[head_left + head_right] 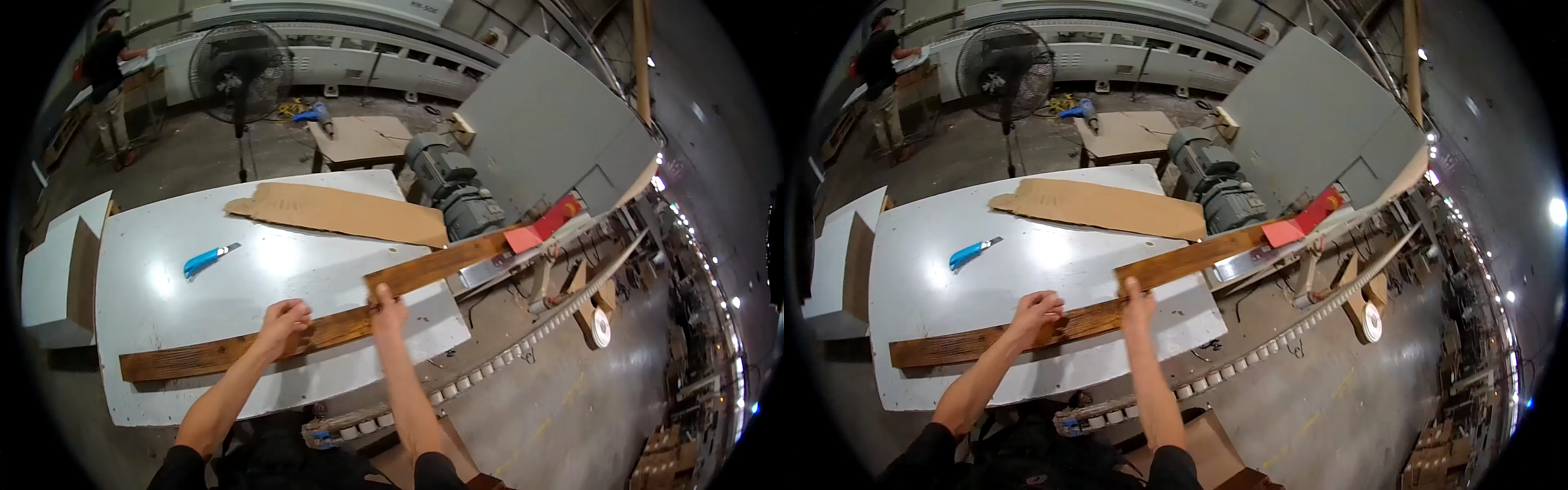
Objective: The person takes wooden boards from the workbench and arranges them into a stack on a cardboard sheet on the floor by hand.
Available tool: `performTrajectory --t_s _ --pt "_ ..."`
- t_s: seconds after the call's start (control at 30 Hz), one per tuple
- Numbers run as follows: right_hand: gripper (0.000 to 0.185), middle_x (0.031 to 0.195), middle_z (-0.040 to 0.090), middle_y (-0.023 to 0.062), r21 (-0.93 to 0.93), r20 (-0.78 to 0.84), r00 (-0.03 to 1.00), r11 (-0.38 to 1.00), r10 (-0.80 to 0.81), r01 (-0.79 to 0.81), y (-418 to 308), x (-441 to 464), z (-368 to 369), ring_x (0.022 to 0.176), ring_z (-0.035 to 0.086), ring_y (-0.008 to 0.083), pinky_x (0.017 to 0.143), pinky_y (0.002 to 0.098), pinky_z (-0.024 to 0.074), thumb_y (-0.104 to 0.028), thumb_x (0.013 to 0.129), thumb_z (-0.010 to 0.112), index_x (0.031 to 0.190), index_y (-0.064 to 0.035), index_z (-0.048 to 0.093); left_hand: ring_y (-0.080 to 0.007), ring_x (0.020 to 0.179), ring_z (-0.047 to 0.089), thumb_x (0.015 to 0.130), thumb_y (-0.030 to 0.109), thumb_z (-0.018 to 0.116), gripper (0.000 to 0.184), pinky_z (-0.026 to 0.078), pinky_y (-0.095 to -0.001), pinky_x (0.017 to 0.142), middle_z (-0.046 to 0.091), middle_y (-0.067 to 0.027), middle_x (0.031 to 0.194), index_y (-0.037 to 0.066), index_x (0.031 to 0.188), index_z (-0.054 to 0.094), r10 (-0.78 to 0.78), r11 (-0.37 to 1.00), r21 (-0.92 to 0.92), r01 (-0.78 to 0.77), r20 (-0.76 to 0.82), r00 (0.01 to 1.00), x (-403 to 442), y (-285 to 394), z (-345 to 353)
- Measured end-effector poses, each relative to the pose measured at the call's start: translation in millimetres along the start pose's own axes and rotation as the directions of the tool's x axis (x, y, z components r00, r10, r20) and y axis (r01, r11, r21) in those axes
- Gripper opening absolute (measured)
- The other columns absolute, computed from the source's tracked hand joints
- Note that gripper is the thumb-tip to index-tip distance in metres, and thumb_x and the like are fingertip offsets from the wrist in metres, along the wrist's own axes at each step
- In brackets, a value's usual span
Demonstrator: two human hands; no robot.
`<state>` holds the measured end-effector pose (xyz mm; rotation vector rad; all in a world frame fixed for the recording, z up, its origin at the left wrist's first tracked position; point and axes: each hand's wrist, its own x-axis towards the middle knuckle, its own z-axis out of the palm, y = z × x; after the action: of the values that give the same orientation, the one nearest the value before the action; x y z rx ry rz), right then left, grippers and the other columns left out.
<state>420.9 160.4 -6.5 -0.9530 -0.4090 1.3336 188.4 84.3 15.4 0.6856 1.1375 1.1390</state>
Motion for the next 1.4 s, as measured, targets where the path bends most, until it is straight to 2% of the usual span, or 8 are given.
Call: performTrajectory --t_s 0.33,0.53,0.63,0.77,1.0,1.17,1.23,1.4 --pt "0.041 0.111 0.059 0.009 -0.132 -0.034 0.999 0.991 0.02 -0.025 -8.8 -53.2 -8.5 0.099 0.055 0.0176 0.088 0.0317 0.0453 -0.023 0.089 0.067 0.118 0.0035 0.053 -0.0219 0.093 0.061 0.087 0.011 0.065 0.024 0.051 -0.0361 0.082 0.064 -0.0119 0.1 -0.005 0.105 0.062 -0.299 0.923 -0.226 0.31 0.083 0.951 -2.8 5.2 42.1" --pt "0.044 0.105 0.061 0.0099 0.268 -0.137 0.99 0.963 -0.008 0.045 -58.1 61.2 -48.2 0.091 0.058 0.023 0.08 0.0381 0.0477 -0.041 0.09 0.06 0.112 -0.0037 0.056 -0.0165 0.073 0.061 0.07 0.001 0.073 0.032 0.052 -0.0307 0.067 0.067 -0.0104 0.087 -0.008 0.1 0.068 -0.007 0.959 0.282 -0.01 0.06 0.998 -121.5 23.3 -79.5" --pt "0.063 0.081 0.059 0.0093 0.44 -0.103 0.973 0.886 0.208 -0.142 -84.5 48.9 -33.6 0.072 0.056 0.022 0.069 0.0373 0.0457 -0.065 0.086 0.049 0.097 -0.004 0.06 -0.0184 0.081 0.067 0.064 -0.008 0.07 0.035 0.054 -0.0332 0.075 0.07 -0.0113 0.084 0.002 0.097 0.072 0.356 0.631 0.743 -0.224 -0.022 0.934 -184.0 34.9 -121.9" --pt "0.043 0.069 0.053 0.0048 0.671 0.328 0.945 0.706 -0.005 -0.229 -47.3 23.8 -1.3 0.058 0.048 0.0182 0.062 0.0308 0.0407 -0.045 0.091 0.05 0.089 -0.0029 0.057 -0.0373 0.102 0.063 0.068 -0.016 0.064 0.035 0.051 -0.0423 0.088 0.067 -0.0173 0.102 0.001 0.098 0.063 0.76 -0.028 0.865 -0.5 0.344 0.552 -219.6 29.7 -167.6" --pt "0.019 0.063 0.043 0.0003 0.768 0.599 0.723 0.503 -0.344 -0.397 -17.1 -11.2 46.9 0.053 0.042 0.0134 0.057 0.0272 0.0366 -0.02 0.094 0.048 0.084 -0.0045 0.053 -0.0389 0.125 0.046 0.079 -0.013 0.055 0.042 0.038 -0.0479 0.104 0.056 -0.0178 0.128 0.004 0.117 0.058 0.817 -0.141 0.954 -0.265 0.263 0.513 -253.7 27.5 -207.7" --pt "0.017 0.066 0.046 0.0026 0.724 0.572 0.797 0.578 -0.197 -0.376 -17.8 -31.5 59.5 0.058 0.046 0.0151 0.061 0.0296 0.0394 -0.02 0.093 0.049 0.088 -0.0046 0.054 -0.0323 0.115 0.056 0.077 -0.011 0.06 0.033 0.043 -0.0404 0.099 0.063 -0.0152 0.116 0.002 0.107 0.062 0.831 -0.013 0.964 -0.264 0.158 0.534 -268.9 40.5 -226.4" --pt "0.024 0.075 0.053 0.0063 0.688 0.364 0.932 0.673 0.002 -0.27 -14.5 -45.8 58.0 0.069 0.052 0.0175 0.069 0.0318 0.0443 -0.027 0.094 0.051 0.094 -0.0041 0.057 -0.0239 0.098 0.061 0.073 -0.011 0.061 0.033 0.046 -0.0328 0.089 0.064 -0.0113 0.102 0.001 0.103 0.062 0.722 0.473 0.812 -0.342 -0.134 0.678 -277.5 53.4 -241.2" --pt "0.027 0.082 0.058 0.0003 0.249 0.004 0.988 0.957 -0.154 0.148 -19.3 -85.0 62.5 0.073 0.055 0.0142 0.069 0.0344 0.0515 -0.03 0.091 0.065 0.094 -0.0045 0.058 -0.0092 0.084 0.053 0.081 0.008 0.067 0.043 0.043 -0.0218 0.08 0.055 -0.0002 0.091 -0.002 0.121 0.053 0.482 0.852 0.447 -0.272 -0.471 0.739 -276.2 76.2 -251.2"
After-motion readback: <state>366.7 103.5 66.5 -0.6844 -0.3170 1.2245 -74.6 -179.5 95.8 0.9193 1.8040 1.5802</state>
